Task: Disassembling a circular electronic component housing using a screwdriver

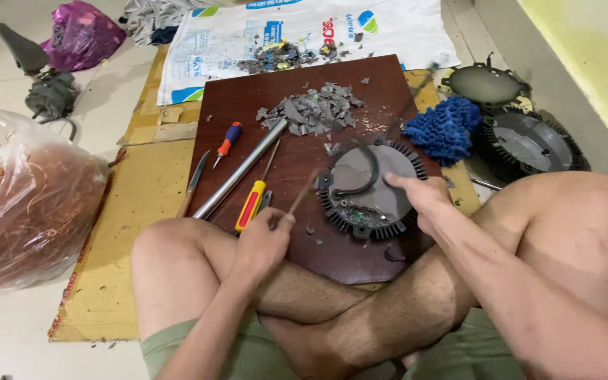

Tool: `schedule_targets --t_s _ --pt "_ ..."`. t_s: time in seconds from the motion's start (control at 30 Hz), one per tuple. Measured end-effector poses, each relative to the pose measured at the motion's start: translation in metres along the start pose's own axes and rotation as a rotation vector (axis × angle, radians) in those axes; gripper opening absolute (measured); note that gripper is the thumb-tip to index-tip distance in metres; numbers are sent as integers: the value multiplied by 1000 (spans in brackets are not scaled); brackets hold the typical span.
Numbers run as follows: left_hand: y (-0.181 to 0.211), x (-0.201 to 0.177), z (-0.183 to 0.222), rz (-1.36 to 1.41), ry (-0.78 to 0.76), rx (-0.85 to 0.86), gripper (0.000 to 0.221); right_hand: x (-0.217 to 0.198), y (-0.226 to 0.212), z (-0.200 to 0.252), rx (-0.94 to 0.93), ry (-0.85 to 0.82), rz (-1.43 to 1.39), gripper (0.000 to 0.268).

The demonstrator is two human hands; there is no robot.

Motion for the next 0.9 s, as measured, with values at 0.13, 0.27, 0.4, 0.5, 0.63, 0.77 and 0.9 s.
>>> schedule_targets --t_s 0.13,0.27,0.4,0.5,0.63,0.77,0.9 --pt "3 -16 44 90 -14 17 37 7 5 -13 12 19 -32 100" --pt "1 -37 82 95 -38 37 33 12 6 -17 16 113 50 91" --pt "1 -45 98 -86 -96 67 40 12 10 -20 -107 161 134 77" --pt "4 -45 104 -173 -136 53 45 6 11 -30 -186 180 159 95" --pt "8 -36 98 -225 -183 215 41 -9 -11 -11 -246 132 289 81" --pt "22 -38 101 -303 -181 230 37 -10 -12 -11 -217 140 400 93" --pt "34 -41 102 -372 -169 295 38 -10 -7 -17 -222 145 419 92"
Point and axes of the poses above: each hand's wrist, its own z-axis away from the middle knuckle, its own x-axis out of the palm, y = z × x, the point moved 1 cm from there along -z, towards the middle knuckle, and after that the axes turned 2 degrees about -z, right-handed, at the moved point
